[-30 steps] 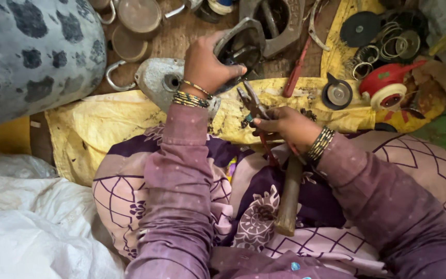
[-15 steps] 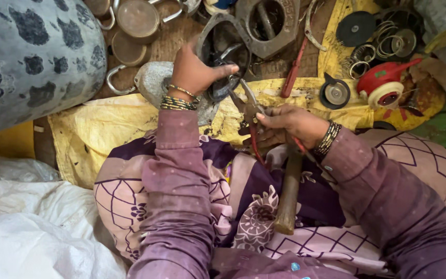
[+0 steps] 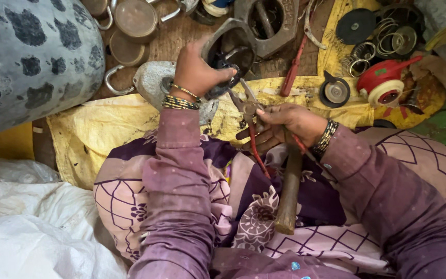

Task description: The person sits on the floor and uses pliers to remove a small metal component from a larger metal housing. They then use a hammer to tap the housing and continue manipulating the internal parts with pliers.

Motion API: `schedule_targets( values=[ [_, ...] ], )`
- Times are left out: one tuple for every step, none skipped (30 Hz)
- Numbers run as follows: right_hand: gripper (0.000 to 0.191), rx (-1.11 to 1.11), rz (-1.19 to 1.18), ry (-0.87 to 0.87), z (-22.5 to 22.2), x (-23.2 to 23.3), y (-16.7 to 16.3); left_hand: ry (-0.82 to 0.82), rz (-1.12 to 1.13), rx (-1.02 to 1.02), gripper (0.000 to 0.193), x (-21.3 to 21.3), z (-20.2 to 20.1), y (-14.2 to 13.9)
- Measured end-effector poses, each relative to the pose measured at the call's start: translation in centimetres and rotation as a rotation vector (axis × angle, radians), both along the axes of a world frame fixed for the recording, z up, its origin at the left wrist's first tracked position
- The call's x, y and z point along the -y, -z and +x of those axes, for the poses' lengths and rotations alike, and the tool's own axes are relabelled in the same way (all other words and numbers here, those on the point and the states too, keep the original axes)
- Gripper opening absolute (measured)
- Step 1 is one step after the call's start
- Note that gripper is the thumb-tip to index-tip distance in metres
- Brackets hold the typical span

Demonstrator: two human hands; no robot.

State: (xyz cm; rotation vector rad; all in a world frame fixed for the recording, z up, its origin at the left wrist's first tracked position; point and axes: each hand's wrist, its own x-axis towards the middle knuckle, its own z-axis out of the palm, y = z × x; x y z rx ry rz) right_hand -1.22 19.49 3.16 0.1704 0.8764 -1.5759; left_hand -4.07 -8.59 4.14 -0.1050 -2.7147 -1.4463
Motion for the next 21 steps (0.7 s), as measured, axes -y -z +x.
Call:
schedule_targets(
  values=[
    [0.037, 0.005, -0.029, -0.008, 0.0, 0.0, -0.1, -0.003, -0.005, -0.008, 0.063, 0.1, 0.0, 0.1],
    [0.037, 0.014, -0.030, 0.002, 0.0, 0.1, -0.2, -0.006, -0.010, -0.016, 0.062, 0.1, 0.0, 0.2],
    [0.036, 0.024, -0.032, 0.012, 0.0, 0.2, -0.3, 0.000, -0.003, -0.011, 0.063, 0.1, -0.1, 0.3],
    [0.036, 0.035, -0.034, 0.020, -0.1, 0.2, -0.4, 0.005, 0.004, -0.005, 0.063, 0.0, -0.1, 0.4],
    [0.036, 0.039, -0.027, 0.017, -0.1, 0.2, -0.5, 0.009, 0.010, 0.001, 0.064, -0.1, -0.1, 0.5],
    [0.036, 0.043, -0.021, 0.015, -0.1, 0.2, -0.5, 0.003, -0.016, -0.009, 0.065, -0.2, -0.1, 0.5],
    [0.036, 0.047, -0.014, 0.013, -0.1, 0.3, -0.6, -0.003, -0.042, -0.018, 0.066, -0.3, -0.2, 0.5],
    [0.036, 0.049, -0.016, 0.019, -0.1, 0.3, -0.7, -0.009, -0.067, -0.027, 0.067, -0.4, -0.2, 0.6],
    [0.036, 0.050, -0.019, 0.024, -0.1, 0.3, -0.7, -0.016, -0.097, -0.042, 0.069, -0.4, -0.2, 0.6],
    [0.036, 0.050, -0.023, 0.029, -0.1, 0.3, -0.7, -0.023, -0.129, -0.057, 0.070, -0.5, -0.2, 0.6],
    [0.035, 0.047, -0.038, 0.030, -0.1, 0.3, -0.7, -0.031, -0.160, -0.072, 0.072, -0.5, -0.2, 0.6],
    [0.035, 0.046, -0.053, 0.031, -0.1, 0.3, -0.8, -0.020, -0.149, -0.066, 0.070, -0.5, -0.2, 0.5],
    [0.036, 0.045, -0.069, 0.031, -0.1, 0.3, -0.8, -0.009, -0.137, -0.060, 0.068, -0.6, -0.2, 0.5],
    [0.036, 0.040, -0.061, 0.022, -0.1, 0.3, -0.8, 0.002, -0.125, -0.053, 0.065, -0.6, -0.1, 0.5],
    [0.036, 0.034, -0.053, 0.015, -0.2, 0.3, -0.8, 0.000, -0.124, -0.052, 0.065, -0.6, -0.1, 0.4],
    [0.036, 0.029, -0.044, 0.008, -0.2, 0.2, -0.8, -0.002, -0.123, -0.050, 0.065, -0.7, 0.0, 0.4],
    [0.036, 0.042, -0.060, 0.003, -0.2, 0.2, -0.8, -0.003, -0.122, -0.049, 0.065, -0.8, 0.0, 0.3],
    [0.035, 0.054, -0.077, -0.004, -0.2, 0.2, -0.8, -0.004, -0.129, -0.057, 0.065, -0.8, 0.0, 0.2],
    [0.035, 0.065, -0.095, -0.010, -0.2, 0.2, -0.8, -0.006, -0.137, -0.065, 0.065, -0.9, 0.0, 0.1],
    [0.034, 0.064, -0.118, -0.008, -0.3, 0.2, -0.8, -0.007, -0.145, -0.073, 0.065, -0.9, 0.0, 0.1],
    [0.034, 0.063, -0.141, -0.005, -0.2, 0.2, -0.8, -0.005, -0.146, -0.073, 0.064, -0.9, -0.1, 0.0]
  ],
)
